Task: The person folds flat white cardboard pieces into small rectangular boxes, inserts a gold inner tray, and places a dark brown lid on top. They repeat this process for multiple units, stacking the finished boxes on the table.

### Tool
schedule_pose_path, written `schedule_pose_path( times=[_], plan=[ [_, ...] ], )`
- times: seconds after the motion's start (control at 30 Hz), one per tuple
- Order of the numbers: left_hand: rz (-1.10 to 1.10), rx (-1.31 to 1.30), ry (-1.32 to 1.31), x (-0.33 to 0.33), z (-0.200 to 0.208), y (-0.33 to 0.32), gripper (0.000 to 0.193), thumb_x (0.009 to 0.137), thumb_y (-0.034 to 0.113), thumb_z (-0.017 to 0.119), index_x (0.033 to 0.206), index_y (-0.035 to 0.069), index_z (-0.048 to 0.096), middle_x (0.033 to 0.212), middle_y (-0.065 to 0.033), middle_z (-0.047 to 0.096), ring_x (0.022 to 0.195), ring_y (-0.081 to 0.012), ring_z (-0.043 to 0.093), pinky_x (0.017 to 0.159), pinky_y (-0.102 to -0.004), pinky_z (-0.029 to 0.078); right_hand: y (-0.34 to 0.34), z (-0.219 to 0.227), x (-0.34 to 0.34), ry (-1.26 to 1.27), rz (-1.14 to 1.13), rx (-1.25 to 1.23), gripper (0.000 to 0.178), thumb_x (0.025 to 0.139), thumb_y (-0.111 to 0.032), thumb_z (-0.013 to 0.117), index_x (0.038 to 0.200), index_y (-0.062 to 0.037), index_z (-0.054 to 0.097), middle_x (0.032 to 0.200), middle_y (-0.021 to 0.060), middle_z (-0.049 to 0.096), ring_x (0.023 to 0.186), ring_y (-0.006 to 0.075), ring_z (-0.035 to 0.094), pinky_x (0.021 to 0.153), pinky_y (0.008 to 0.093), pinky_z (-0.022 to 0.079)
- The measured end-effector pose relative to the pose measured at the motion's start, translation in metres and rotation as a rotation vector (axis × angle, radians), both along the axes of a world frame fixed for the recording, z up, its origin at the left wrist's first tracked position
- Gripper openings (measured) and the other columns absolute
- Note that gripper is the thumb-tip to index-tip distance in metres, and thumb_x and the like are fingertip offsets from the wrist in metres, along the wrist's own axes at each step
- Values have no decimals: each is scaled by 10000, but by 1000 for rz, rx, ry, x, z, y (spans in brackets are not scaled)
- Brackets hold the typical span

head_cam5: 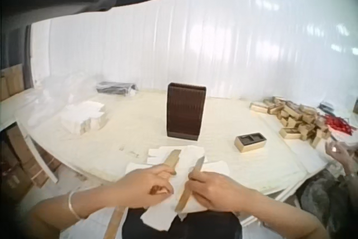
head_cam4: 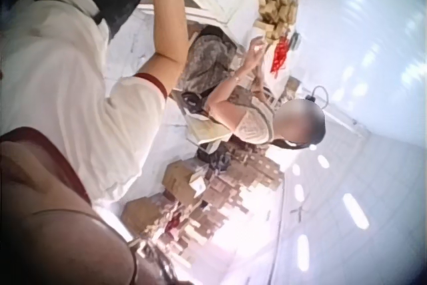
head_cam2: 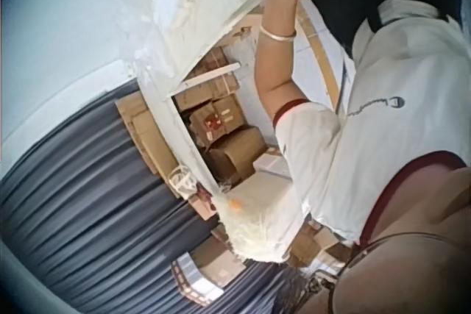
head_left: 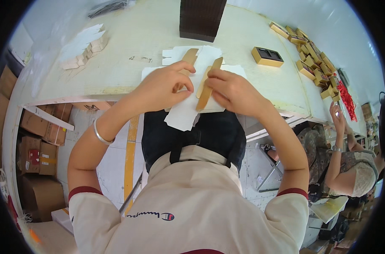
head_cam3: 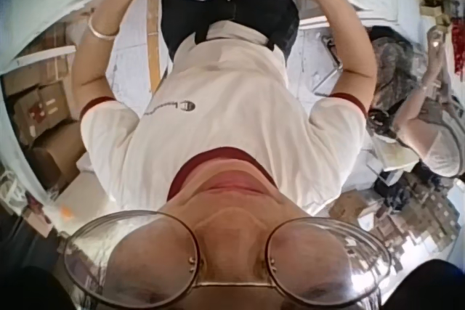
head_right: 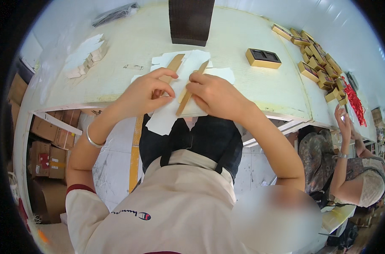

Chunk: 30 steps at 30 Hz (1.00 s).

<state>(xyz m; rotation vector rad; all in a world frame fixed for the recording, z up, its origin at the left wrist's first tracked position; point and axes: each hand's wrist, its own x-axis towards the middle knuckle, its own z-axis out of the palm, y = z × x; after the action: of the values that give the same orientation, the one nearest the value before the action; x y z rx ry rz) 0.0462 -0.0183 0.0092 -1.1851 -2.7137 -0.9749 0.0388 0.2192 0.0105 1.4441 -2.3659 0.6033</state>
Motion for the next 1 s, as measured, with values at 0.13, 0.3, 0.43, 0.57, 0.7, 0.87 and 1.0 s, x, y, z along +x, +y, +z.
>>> schedule_pose_path(
  times=[0.13,0.3,0.43,0.57,0.7,0.87,1.0],
  plan=[
    [-66,224,162,-8,12,-23,273,788,25,591,1058,61,606,1207,-82,555,962,-185,569,838,-300,456,11,7,7,-68,-78,115,308,733,-46,680,1033,-29,611,1086,144,569,922,323,588,783,368,497],
    [-73,142,152,-9,-4,-48,412,726,-53,586,1120,65,592,1232,-75,569,1124,-258,512,985,-371,395,16,1,8,-231,-85,-11,264,746,-2,660,1008,-14,636,1116,142,568,976,307,581,811,353,494],
    [-87,25,271,0,-1,-32,471,672,-80,616,1115,81,619,1216,-50,583,1091,-280,520,940,-373,432,21,-11,5,-295,-84,-164,285,752,28,637,1036,-7,640,1121,138,569,987,280,584,820,338,490],
    [-147,-94,436,-5,5,-24,393,646,-19,675,1022,94,669,1146,-17,613,1051,-246,534,878,-338,466,20,-6,3,-241,-45,-211,313,742,36,625,1051,-14,640,1130,134,569,987,273,585,815,330,488],
    [-196,-177,594,-9,21,-15,250,646,78,720,895,99,693,1012,15,635,965,-204,541,816,-313,473,20,-4,-1,-127,-60,-36,347,710,63,613,1043,-27,648,1136,135,560,981,286,580,819,330,483],
    [-216,-138,310,-7,11,-8,117,709,178,728,767,90,677,843,9,617,848,-179,529,723,-301,464,16,3,8,-145,-16,11,360,675,81,629,1013,-37,657,1112,126,551,997,286,563,832,333,472],
    [-127,7,114,-7,2,-5,129,735,151,726,754,55,642,811,-13,592,760,-189,524,667,-295,445,22,-2,-2,-473,61,-88,288,666,40,678,945,-30,667,1056,102,552,985,260,557,847,321,459]
  ],
)
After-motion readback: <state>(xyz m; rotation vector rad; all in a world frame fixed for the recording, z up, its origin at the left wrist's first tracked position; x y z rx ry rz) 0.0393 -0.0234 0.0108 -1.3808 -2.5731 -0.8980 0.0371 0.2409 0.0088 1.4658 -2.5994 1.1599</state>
